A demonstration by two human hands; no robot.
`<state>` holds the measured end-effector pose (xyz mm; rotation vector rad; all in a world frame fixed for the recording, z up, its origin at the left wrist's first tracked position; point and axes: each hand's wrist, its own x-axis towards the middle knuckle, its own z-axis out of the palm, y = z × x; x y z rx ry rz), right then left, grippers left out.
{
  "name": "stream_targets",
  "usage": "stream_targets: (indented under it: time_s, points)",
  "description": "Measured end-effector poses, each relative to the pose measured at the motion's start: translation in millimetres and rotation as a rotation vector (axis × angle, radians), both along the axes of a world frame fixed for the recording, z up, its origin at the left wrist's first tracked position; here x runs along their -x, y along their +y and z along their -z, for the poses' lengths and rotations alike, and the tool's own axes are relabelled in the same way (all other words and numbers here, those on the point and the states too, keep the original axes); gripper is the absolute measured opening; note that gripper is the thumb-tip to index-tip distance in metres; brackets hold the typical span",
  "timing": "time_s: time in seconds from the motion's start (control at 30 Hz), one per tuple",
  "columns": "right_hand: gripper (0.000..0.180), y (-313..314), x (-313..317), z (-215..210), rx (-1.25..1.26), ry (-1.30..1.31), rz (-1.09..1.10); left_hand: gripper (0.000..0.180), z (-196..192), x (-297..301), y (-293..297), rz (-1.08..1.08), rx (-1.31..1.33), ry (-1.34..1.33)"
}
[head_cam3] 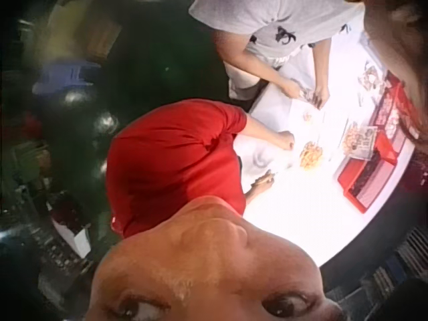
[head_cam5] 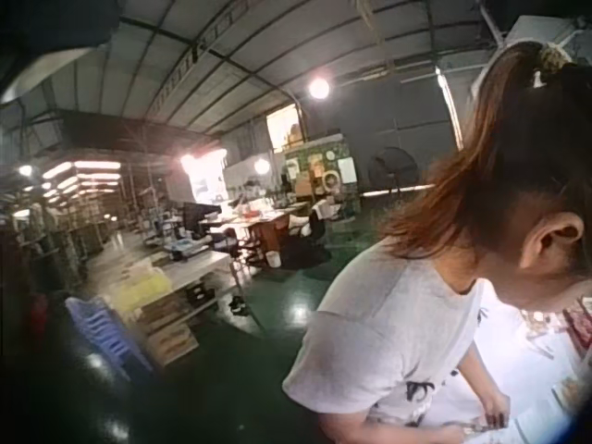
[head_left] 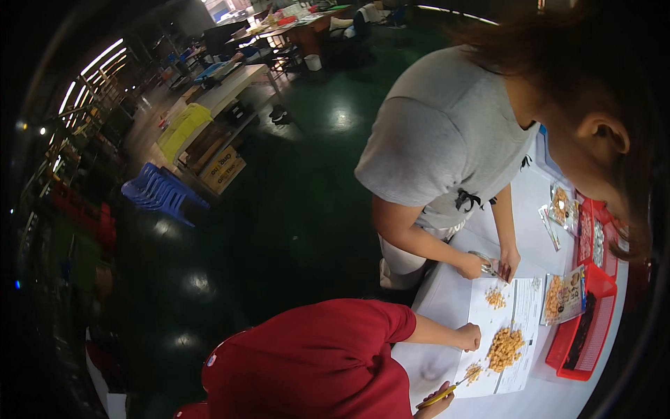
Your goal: The person opens a sealed snack packet, pours the contents onto a sheet of paper, and then uses scissors to cut the snack pieces into smaller bits. Another person at the same table performs the same cutting task simultaneously.
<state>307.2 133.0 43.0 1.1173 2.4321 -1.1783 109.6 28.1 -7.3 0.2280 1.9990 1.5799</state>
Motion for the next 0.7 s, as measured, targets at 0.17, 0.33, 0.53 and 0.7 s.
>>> stream_targets:
  time_s: [0.17,0.33,0.53,0.7]
  points:
    - [0.068,-36.1,20.0,-54.9,-0.06,-0.002,-0.13,0.003,-11.0,3.6,-18.0,-0.12,-0.054,-0.136]
    - [0.06,-39.2,19.3,-39.6,0.02,0.136,-0.186,0.006,-19.5,11.5,-20.1,-0.169,-0.066,-0.276]
    - [0.053,-20.8,13.9,18.5,-0.061,0.202,-0.268,0.009,-21.1,9.7,-12.3,-0.199,-0.142,-0.366]
    - [0.027,-26.4,23.9,24.1,0.336,0.321,0.062,0.008,-23.3,11.6,-3.3,-0.225,-0.196,-0.38]
